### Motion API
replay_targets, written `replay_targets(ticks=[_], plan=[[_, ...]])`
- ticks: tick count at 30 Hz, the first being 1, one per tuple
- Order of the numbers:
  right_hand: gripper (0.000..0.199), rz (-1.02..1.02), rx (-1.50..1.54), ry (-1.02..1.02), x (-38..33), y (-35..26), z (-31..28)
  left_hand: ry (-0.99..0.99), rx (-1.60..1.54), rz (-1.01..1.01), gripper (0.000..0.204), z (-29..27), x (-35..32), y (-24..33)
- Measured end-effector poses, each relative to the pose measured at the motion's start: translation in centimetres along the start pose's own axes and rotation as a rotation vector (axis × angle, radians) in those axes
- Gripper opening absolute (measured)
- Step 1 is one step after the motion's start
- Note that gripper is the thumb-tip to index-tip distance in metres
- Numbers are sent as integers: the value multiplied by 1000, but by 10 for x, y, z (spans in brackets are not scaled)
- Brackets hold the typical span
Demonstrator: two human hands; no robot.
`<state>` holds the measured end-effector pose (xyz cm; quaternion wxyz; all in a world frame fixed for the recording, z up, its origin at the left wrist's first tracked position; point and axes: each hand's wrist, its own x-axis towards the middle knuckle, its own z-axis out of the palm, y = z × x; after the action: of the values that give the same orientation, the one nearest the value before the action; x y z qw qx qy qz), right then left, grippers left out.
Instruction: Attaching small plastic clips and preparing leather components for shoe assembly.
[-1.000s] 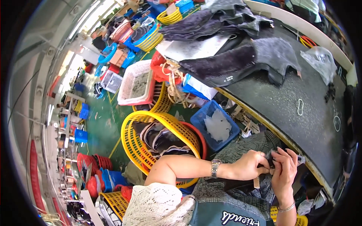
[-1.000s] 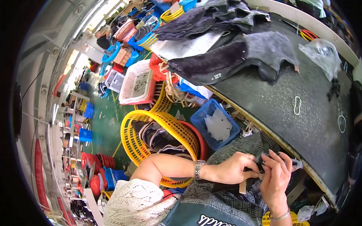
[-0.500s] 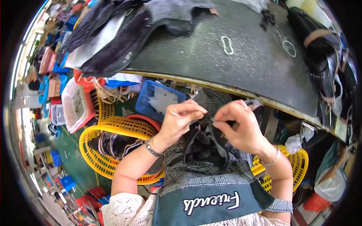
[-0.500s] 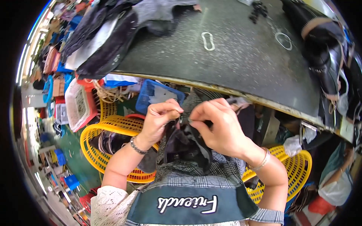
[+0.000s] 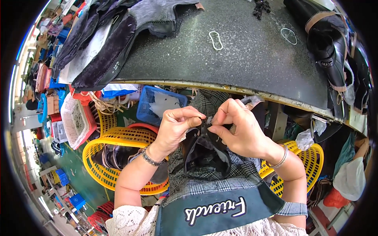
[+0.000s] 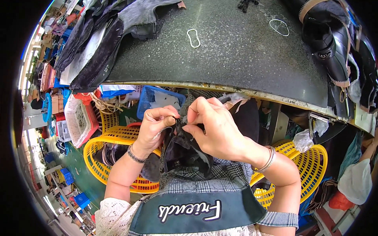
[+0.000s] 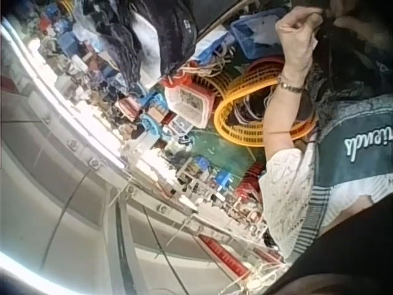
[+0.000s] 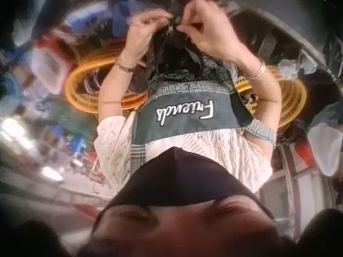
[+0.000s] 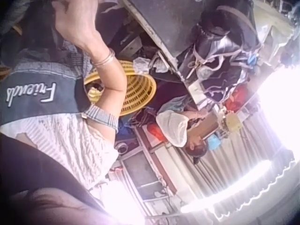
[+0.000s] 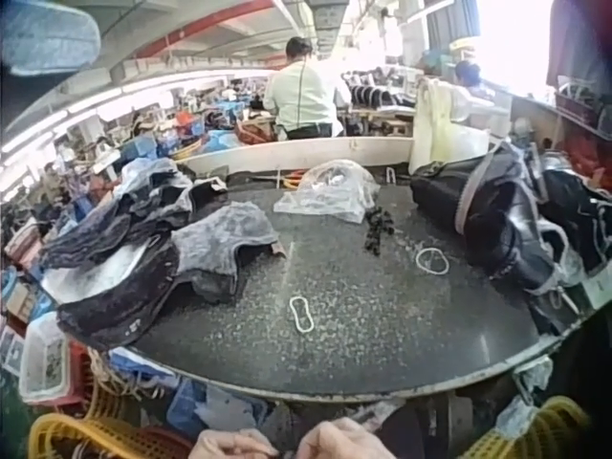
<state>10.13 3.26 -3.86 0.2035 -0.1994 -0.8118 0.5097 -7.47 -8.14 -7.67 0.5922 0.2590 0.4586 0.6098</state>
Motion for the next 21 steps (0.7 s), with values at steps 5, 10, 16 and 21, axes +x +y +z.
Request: replay_targets(ticks=[5, 10, 16, 21], plan=[[27, -23, -2, -18, 2, 1, -1, -26, -5, -17, 13, 2, 1, 4], [27, -18, -29, 47, 1, 2, 1, -23, 43, -54, 13, 3, -2, 7], [26, -60, -24, 13, 0, 3, -1, 10, 26, -61, 13, 7, -3, 11], [26, -59, -4, 27, 0, 1, -1, 24, 43, -31, 13, 9, -3, 10]])
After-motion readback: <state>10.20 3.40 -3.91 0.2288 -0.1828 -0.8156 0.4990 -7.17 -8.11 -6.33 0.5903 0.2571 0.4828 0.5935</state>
